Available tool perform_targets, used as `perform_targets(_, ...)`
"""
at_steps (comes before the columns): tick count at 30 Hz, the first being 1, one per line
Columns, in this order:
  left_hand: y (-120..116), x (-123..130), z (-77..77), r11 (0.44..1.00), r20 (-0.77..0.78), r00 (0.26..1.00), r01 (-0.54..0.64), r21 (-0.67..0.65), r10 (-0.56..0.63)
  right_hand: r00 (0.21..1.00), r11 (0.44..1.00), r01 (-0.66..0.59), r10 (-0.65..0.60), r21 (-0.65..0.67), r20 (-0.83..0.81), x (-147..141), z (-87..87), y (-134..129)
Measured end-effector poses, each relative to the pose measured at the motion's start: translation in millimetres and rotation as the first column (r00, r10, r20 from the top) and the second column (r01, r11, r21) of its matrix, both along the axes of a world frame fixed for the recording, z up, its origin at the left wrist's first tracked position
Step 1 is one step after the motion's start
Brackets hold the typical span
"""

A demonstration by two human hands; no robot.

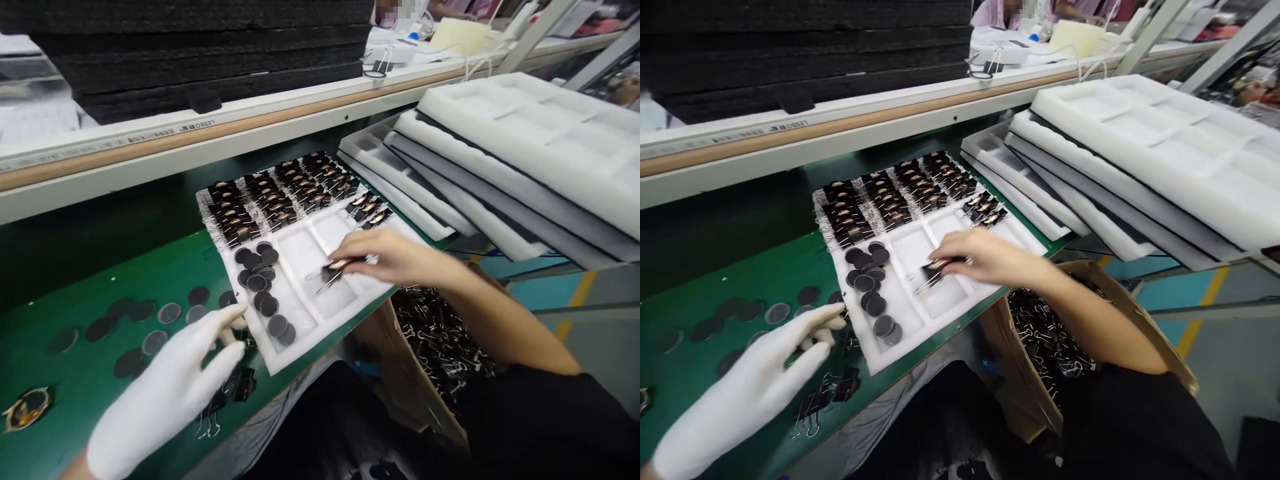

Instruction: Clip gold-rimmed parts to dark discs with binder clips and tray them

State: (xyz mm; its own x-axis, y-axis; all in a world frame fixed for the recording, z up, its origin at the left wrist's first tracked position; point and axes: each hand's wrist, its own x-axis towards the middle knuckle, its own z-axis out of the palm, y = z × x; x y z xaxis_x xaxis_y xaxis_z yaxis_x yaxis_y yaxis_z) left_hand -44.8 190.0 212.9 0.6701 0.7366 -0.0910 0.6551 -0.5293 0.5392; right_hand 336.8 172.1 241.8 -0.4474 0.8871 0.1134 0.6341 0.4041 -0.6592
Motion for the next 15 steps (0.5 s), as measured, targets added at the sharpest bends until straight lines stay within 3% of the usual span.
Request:
perform_targets(3,11,-16,-5.1,0.997,-0.03,0.997,-0.064,0.05,0.066,0.973,0.984,0.147,-0.163,0.106,0.164,84,-0.9,1)
perform_targets(7,24,-27,-13.1,0.992,-0.06,0.99,-0.128,0.001,0.128,0.898,0.963,0.203,-0.255,0.177,0.359,154,-33.5,3)
perform_targets(11,30,-32,-17.4,0.983,-0.084,0.983,-0.17,-0.072,0.164,0.833,0.928,0.188,-0.323,0.321,0.448,171,-68.8,6)
perform_targets(15,28,-41,-18.5,0.976,-0.071,0.98,-0.194,-0.102,0.187,0.815,0.909,0.112,-0.315,0.401,0.485,169,-75.5,11)
